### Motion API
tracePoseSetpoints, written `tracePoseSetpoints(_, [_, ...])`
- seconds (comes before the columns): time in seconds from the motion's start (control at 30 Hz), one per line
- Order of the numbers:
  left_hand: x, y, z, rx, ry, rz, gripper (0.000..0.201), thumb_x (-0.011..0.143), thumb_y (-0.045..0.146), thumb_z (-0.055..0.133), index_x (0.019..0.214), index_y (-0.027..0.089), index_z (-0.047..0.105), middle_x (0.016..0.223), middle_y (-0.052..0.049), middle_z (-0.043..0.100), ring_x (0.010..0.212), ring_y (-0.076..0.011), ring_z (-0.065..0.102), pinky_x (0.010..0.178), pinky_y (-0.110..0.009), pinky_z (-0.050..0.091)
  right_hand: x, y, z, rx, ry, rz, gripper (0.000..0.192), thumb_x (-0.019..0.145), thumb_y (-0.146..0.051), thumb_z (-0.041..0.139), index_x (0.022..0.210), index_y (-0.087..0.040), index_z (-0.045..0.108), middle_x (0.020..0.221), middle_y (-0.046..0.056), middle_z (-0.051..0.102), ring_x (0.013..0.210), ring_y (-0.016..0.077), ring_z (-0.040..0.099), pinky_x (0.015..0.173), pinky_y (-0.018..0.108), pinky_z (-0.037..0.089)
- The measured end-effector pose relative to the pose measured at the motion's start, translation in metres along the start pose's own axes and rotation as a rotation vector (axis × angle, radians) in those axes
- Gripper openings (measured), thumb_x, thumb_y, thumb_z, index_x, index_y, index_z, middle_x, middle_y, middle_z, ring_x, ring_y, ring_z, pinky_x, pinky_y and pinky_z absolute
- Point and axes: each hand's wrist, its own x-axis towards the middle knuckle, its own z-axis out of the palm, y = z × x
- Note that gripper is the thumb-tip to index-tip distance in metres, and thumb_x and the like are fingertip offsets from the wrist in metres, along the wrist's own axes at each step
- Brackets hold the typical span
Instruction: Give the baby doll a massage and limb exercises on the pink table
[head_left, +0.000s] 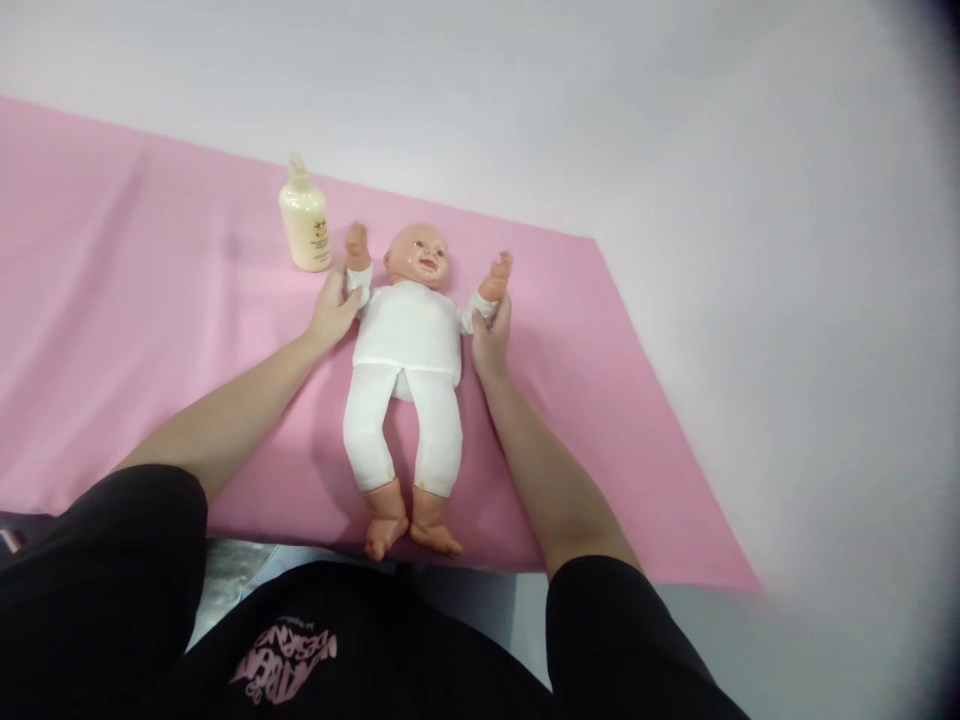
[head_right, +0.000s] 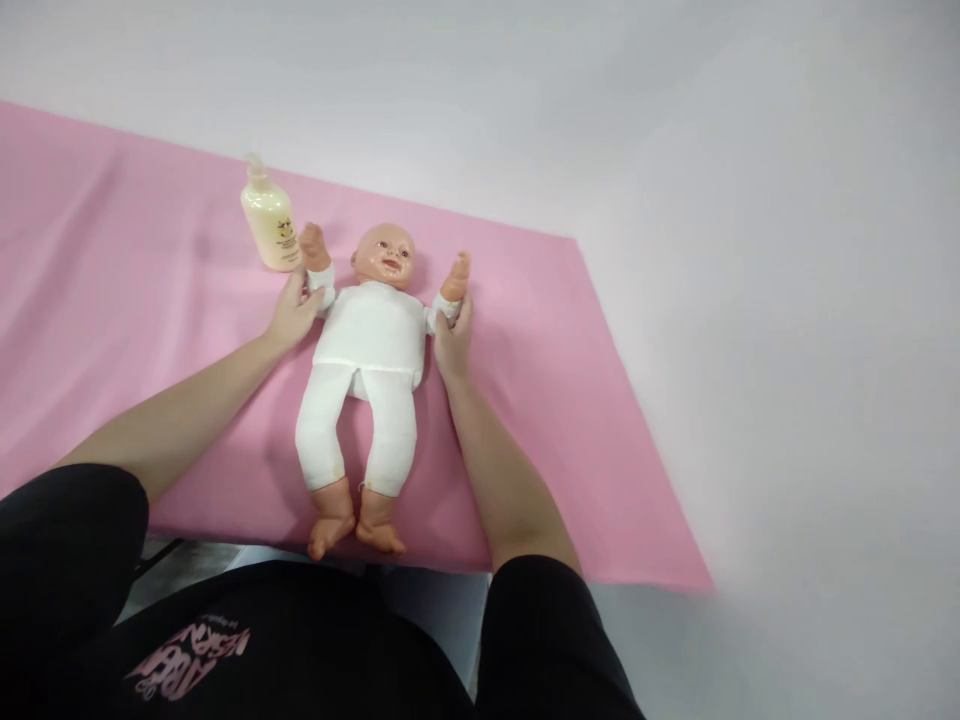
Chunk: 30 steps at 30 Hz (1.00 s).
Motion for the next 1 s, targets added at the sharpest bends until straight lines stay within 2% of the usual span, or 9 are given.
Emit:
tracePoseSetpoints(0.07, [-0.001,0.013,-0.002,0.081,-0.052,0.084,0.058,0.103,0.049,0.057,0.152,0.016,0.055,0.148,-0.019,0.066,0.138,-0.0344,0.062,0.123,-0.054,0.047,-0.005,-0.009,0.003,-0.030,-0.054,0.026,0.060,0.097,-0.038,0.061,0.154,-0.025,0.050,0.156,0.015,0.061,0.147,0.0306,0.058,0.129,0.062,0.043])
tracePoseSetpoints(0.17, [-0.001,0.026,-0.004,0.186,-0.187,0.131,0.058,0.095,0.031,0.057,0.151,0.016,0.061,0.143,-0.016,0.071,0.132,-0.0345,0.065,0.122,-0.055,0.048,-0.008,-0.019,0.005,-0.094,-0.184,-0.077,0.049,0.094,-0.024,0.057,0.143,-0.026,0.063,0.144,0.010,0.070,0.140,0.0273,0.063,0.129,0.056,0.046])
tracePoseSetpoints(0.37, [-0.002,0.033,-0.006,0.248,-0.234,0.142,0.064,0.089,0.022,0.054,0.152,0.017,0.063,0.141,-0.015,0.071,0.132,-0.0345,0.063,0.122,-0.057,0.046,-0.008,-0.028,0.004,-0.167,-0.239,-0.209,0.058,0.086,-0.012,0.050,0.139,-0.026,0.066,0.139,0.008,0.073,0.135,0.0272,0.066,0.125,0.053,0.050])
tracePoseSetpoints(0.47, [-0.002,0.033,-0.006,0.240,-0.211,0.149,0.062,0.093,0.028,0.057,0.154,0.018,0.060,0.143,-0.016,0.070,0.135,-0.0357,0.062,0.124,-0.058,0.045,-0.011,-0.025,0.004,-0.171,-0.237,-0.196,0.058,0.091,-0.017,0.051,0.149,-0.027,0.057,0.147,0.010,0.068,0.142,0.0281,0.062,0.128,0.056,0.046])
tracePoseSetpoints(0.53, [-0.002,0.030,-0.005,0.204,-0.166,0.148,0.064,0.099,0.036,0.058,0.161,0.018,0.051,0.151,-0.018,0.065,0.142,-0.0369,0.059,0.127,-0.058,0.043,-0.012,-0.023,0.004,-0.168,-0.198,-0.173,0.061,0.099,-0.026,0.051,0.160,-0.027,0.045,0.160,0.012,0.059,0.152,0.0285,0.054,0.132,0.058,0.042])
tracePoseSetpoints(0.67, [-0.001,0.017,-0.004,0.107,-0.056,0.135,0.083,0.108,0.061,0.049,0.174,0.019,0.021,0.176,-0.021,0.038,0.165,-0.0351,0.037,0.139,-0.054,0.027,-0.010,-0.024,0.003,-0.177,-0.095,-0.195,0.076,0.110,-0.050,0.042,0.175,-0.029,0.009,0.181,0.013,0.026,0.170,0.0293,0.030,0.139,0.062,0.028])
tracePoseSetpoints(0.73, [0.000,0.009,-0.003,0.094,-0.027,0.113,0.090,0.107,0.069,0.046,0.176,0.020,0.014,0.182,-0.020,0.026,0.171,-0.0339,0.023,0.142,-0.052,0.018,-0.008,-0.025,0.001,-0.215,-0.079,-0.201,0.079,0.111,-0.057,0.035,0.177,-0.032,-0.002,0.184,0.010,0.017,0.172,0.0301,0.022,0.139,0.064,0.025])
tracePoseSetpoints(0.87, [0.002,-0.002,-0.003,0.079,-0.028,0.054,0.090,0.107,0.072,0.044,0.176,0.022,0.017,0.185,-0.017,0.017,0.174,-0.0332,0.012,0.142,-0.053,0.010,-0.005,-0.019,-0.002,-0.330,-0.124,-0.144,0.073,0.113,-0.059,0.022,0.177,-0.036,-0.004,0.185,0.004,0.014,0.174,0.0298,0.016,0.138,0.067,0.026])
tracePoseSetpoints(1.0, [0.002,-0.005,-0.004,0.093,-0.050,-0.003,0.086,0.107,0.073,0.041,0.174,0.021,0.029,0.185,-0.016,0.019,0.173,-0.0344,0.014,0.142,-0.055,0.012,-0.005,-0.008,-0.003,-0.383,-0.180,0.000,0.072,0.112,-0.056,0.027,0.177,-0.032,0.010,0.185,0.005,0.017,0.174,0.0293,0.017,0.140,0.063,0.025])
